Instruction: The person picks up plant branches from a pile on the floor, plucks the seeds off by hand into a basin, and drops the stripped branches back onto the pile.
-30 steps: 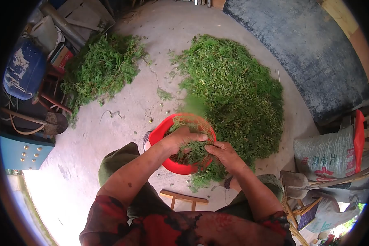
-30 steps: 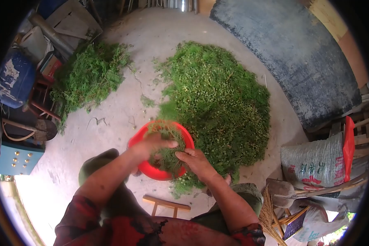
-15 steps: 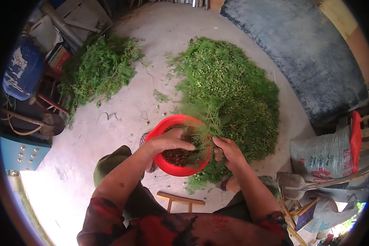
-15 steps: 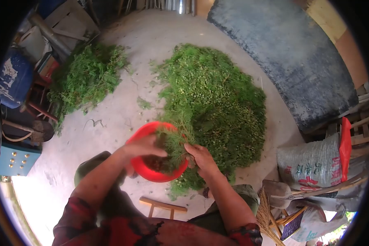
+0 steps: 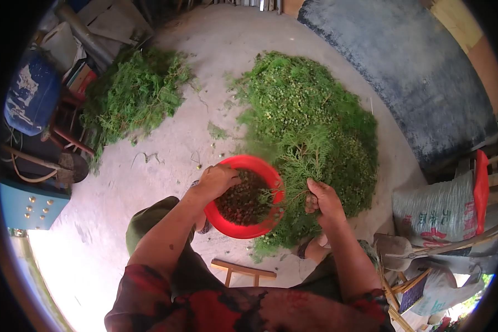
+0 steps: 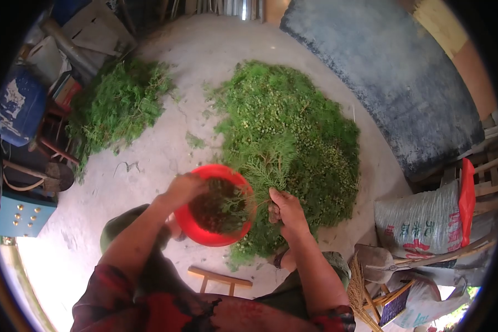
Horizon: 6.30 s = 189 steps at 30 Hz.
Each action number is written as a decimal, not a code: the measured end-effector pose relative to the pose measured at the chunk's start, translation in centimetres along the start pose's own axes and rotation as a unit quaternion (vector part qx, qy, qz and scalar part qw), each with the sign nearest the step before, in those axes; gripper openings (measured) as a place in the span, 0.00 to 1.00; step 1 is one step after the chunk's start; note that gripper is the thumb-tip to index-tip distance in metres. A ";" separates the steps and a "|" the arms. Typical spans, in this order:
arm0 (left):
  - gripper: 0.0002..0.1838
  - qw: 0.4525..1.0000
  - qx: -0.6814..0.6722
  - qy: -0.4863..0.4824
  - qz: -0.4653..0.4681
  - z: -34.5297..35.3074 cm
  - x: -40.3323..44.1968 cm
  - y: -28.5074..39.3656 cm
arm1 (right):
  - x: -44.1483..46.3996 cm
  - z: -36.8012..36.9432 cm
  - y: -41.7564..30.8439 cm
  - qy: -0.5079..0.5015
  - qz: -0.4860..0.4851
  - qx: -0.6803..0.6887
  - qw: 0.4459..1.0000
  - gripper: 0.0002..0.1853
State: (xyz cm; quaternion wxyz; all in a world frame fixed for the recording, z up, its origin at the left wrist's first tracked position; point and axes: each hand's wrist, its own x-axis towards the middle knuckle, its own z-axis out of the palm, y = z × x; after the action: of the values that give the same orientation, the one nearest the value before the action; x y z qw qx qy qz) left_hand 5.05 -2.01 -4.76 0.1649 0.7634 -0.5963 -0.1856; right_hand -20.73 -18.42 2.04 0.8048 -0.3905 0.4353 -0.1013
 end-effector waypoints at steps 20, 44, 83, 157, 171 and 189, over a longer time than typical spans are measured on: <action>0.23 0.860 -0.489 -0.128 -0.061 -2.7 0.8 9.0 | 0.9 3.8 4.7 -0.077 -0.039 -0.103 0.991 0.15; 0.24 0.877 -0.436 -0.198 -0.033 -1.1 0.2 7.9 | 1.3 3.1 1.8 0.017 -0.069 0.050 0.996 0.11; 0.13 0.845 -0.531 -0.058 -0.035 -0.2 0.9 9.3 | 4.9 0.5 4.4 -0.029 -0.024 0.213 0.976 0.08; 0.54 0.506 -0.818 0.272 -0.003 -13.1 -1.3 -6.3 | 2.1 0.8 3.3 -0.102 -0.030 -0.207 0.973 0.11; 0.17 0.784 -0.603 0.005 -0.144 -6.6 1.8 7.6 | 6.8 -23.7 5.4 0.372 -0.041 -0.161 0.913 0.09; 0.14 0.807 -0.550 -0.064 -0.204 -4.1 3.9 8.2 | 11.2 -24.4 29.6 0.517 0.324 -0.010 0.792 0.24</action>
State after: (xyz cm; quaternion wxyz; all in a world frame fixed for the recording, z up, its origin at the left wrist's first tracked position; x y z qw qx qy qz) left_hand 0.89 -7.64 2.35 0.4765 0.6355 -0.2343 -0.5605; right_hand -38.30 -17.27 -33.88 0.4419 -0.1236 0.8883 -0.0168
